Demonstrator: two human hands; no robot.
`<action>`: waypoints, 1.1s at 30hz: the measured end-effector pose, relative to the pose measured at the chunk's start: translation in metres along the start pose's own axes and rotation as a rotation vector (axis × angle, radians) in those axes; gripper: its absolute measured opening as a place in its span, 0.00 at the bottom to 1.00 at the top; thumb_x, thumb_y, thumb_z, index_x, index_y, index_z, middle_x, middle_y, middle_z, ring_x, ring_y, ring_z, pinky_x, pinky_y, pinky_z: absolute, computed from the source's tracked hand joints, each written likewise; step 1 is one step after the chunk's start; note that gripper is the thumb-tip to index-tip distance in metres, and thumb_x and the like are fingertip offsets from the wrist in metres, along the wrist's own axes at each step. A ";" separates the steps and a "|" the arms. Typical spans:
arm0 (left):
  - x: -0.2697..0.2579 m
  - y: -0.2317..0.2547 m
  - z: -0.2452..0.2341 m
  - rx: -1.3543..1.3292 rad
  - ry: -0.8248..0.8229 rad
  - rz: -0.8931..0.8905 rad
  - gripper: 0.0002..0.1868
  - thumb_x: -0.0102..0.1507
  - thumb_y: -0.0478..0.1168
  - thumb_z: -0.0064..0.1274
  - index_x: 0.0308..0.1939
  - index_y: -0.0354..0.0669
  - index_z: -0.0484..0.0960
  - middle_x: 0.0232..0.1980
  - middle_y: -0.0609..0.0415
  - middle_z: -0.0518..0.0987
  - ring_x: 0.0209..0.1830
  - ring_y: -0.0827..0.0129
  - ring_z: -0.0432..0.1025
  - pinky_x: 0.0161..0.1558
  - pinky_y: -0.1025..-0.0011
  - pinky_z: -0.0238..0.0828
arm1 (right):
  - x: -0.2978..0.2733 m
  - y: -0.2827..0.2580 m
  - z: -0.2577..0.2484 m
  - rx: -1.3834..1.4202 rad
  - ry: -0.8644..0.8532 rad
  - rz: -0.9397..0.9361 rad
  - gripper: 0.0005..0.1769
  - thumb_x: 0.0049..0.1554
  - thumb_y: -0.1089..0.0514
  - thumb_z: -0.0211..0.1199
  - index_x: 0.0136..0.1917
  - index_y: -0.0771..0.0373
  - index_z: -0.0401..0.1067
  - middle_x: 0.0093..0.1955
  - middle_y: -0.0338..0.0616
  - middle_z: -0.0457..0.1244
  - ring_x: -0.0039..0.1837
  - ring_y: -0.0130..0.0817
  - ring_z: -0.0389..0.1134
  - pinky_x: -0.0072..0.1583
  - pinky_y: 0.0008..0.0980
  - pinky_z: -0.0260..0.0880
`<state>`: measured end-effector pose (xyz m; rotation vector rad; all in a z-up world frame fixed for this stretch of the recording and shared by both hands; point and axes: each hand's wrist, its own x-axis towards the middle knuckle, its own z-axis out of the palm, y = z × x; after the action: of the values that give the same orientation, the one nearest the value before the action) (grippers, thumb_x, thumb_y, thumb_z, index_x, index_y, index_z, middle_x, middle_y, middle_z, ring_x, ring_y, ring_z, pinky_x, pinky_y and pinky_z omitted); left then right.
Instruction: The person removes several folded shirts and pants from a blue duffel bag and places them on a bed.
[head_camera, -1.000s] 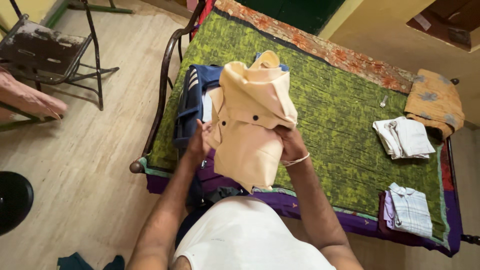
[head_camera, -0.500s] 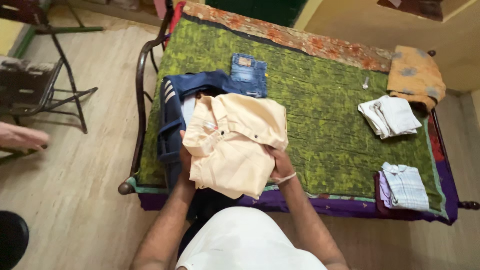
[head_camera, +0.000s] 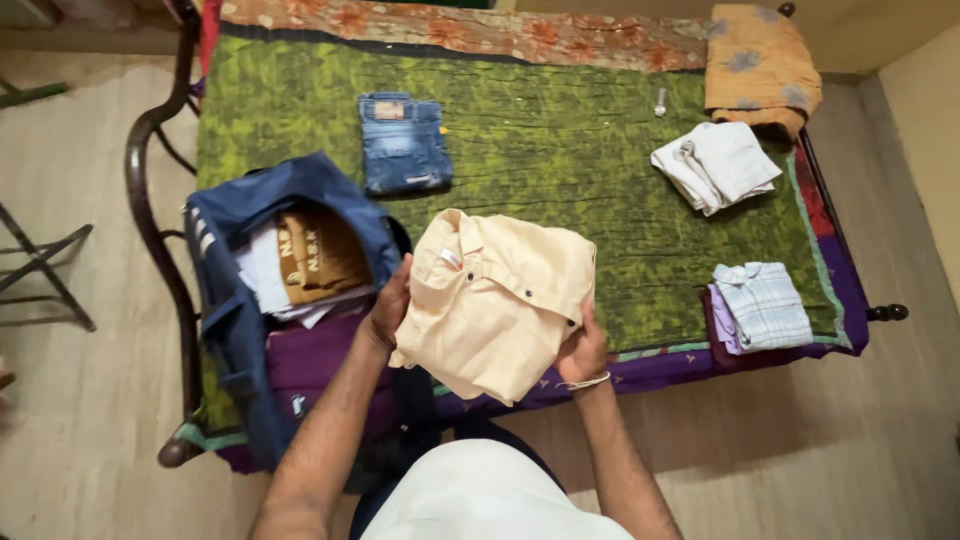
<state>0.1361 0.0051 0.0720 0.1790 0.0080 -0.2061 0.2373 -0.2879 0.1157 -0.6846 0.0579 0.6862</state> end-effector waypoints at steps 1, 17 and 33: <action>0.014 0.002 -0.009 0.135 0.097 -0.086 0.36 0.68 0.59 0.45 0.72 0.37 0.68 0.67 0.43 0.76 0.64 0.55 0.72 0.67 0.57 0.67 | 0.008 -0.004 -0.012 -0.039 0.067 -0.011 0.34 0.66 0.43 0.54 0.77 0.63 0.59 0.75 0.49 0.60 0.74 0.47 0.61 0.73 0.51 0.60; 0.195 0.001 -0.153 1.287 0.678 -0.223 0.23 0.53 0.26 0.49 0.54 0.37 0.81 0.42 0.48 0.83 0.38 0.63 0.78 0.36 0.61 0.81 | 0.133 0.032 -0.219 -0.312 0.238 0.131 0.24 0.64 0.60 0.56 0.71 0.70 0.62 0.67 0.52 0.64 0.66 0.44 0.68 0.67 0.46 0.68; 0.346 0.066 -0.176 1.399 0.447 -0.260 0.31 0.47 0.25 0.43 0.51 0.42 0.86 0.43 0.55 0.86 0.44 0.70 0.77 0.48 0.72 0.75 | 0.200 0.007 -0.207 0.081 0.232 0.010 0.27 0.64 0.60 0.55 0.75 0.64 0.58 0.73 0.53 0.60 0.73 0.50 0.62 0.72 0.58 0.61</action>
<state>0.4897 0.0297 -0.0986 1.6224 0.3392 -0.4009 0.4244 -0.2952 -0.1031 -0.6840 0.3011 0.6080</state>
